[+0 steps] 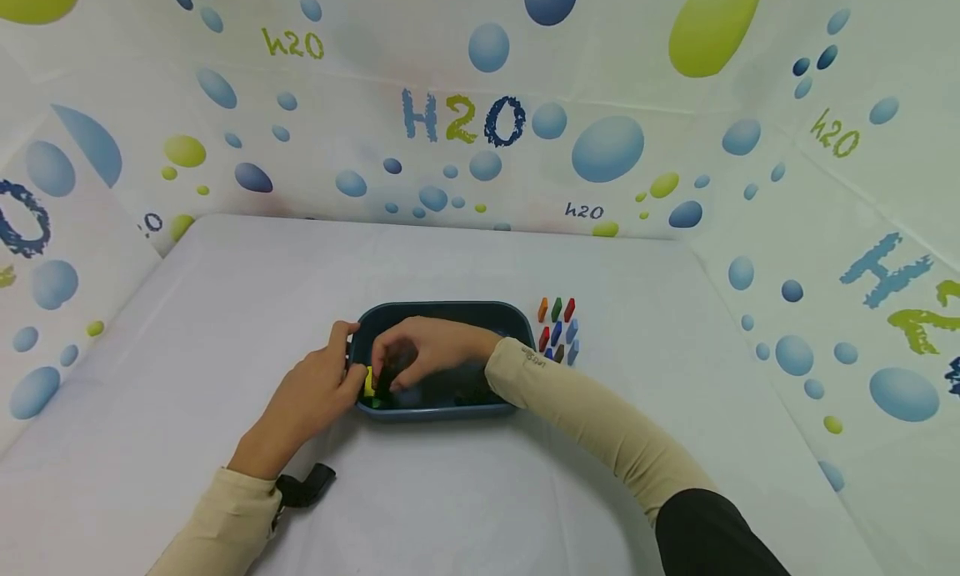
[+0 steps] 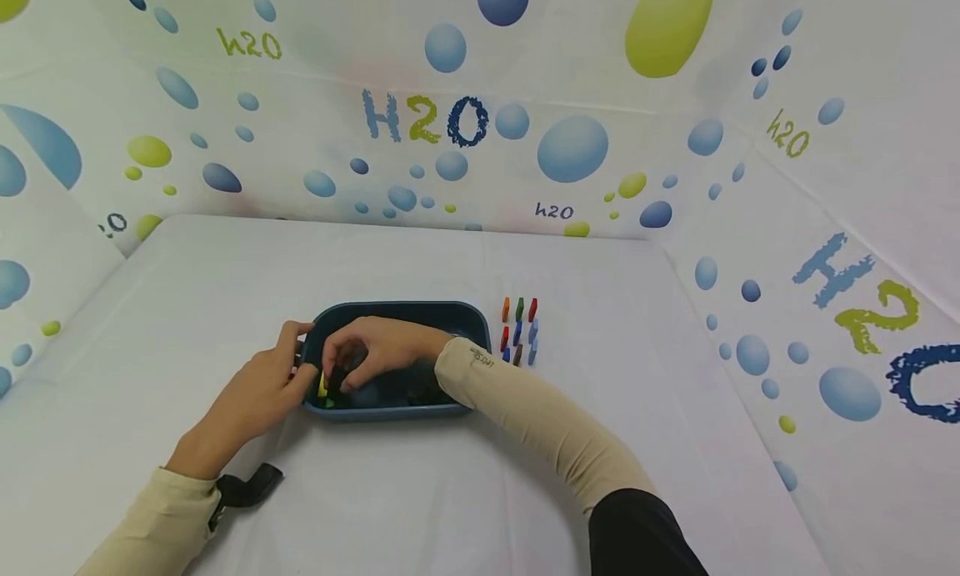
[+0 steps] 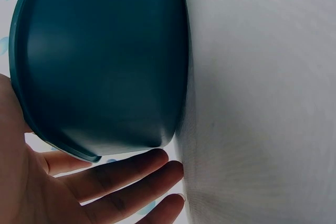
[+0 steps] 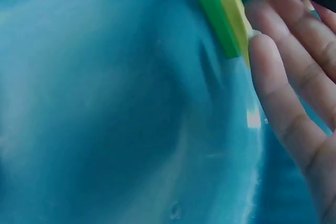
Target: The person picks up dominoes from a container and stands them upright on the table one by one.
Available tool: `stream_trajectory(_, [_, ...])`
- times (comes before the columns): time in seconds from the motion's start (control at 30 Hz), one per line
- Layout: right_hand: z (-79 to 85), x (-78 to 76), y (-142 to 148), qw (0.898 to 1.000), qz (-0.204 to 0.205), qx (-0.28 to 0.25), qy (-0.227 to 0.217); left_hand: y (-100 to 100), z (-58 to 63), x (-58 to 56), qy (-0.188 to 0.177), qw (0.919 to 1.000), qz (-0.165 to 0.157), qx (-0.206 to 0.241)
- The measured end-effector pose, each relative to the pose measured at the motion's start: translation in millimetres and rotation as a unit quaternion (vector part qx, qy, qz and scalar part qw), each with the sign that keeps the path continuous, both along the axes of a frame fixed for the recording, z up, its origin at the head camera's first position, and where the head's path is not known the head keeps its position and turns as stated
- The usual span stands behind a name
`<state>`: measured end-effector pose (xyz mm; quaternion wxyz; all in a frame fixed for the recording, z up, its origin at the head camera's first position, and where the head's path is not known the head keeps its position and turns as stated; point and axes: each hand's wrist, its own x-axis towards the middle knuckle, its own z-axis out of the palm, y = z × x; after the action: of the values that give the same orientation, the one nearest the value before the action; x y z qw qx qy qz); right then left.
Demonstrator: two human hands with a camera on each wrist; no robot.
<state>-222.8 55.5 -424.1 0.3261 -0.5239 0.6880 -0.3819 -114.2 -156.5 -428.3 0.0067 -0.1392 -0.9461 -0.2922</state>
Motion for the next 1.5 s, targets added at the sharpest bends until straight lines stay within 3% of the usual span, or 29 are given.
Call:
stream_trajectory(0.17, [2.6, 1.4, 1, 1.000, -0.004, -0.007, -0.022, 0, 0.2, 0.6, -0.004, 1.0000, 0.000, -0.001])
stream_trajectory(0.47, [16.5, 5.5, 9, 0.999, -0.010, -0.037, -0.005, -1, 0.8, 0.0, -0.006, 0.9999, 0.001, -0.008])
stream_trajectory(0.7, [18.0, 6.7, 17, 0.999, -0.025, -0.033, 0.015, 2, 2.3, 1.5, -0.008, 0.9999, 0.004, -0.011])
stream_trajectory(1.03, [28.0, 10.2, 28, 0.995, -0.062, -0.077, -0.031, 6, 2.5, 2.2, -0.010, 0.9999, 0.005, -0.004])
stream_trajectory(1.2, [36.1, 9.7, 31, 0.992, -0.061, -0.098, -0.045, 5, 2.6, -0.8, -0.015, 0.9999, 0.006, -0.006])
stream_trajectory(1.5, [51.4, 10.3, 41, 0.989, -0.084, -0.122, -0.024, 2, 5.0, -2.9, -0.007, 0.9999, 0.004, -0.009])
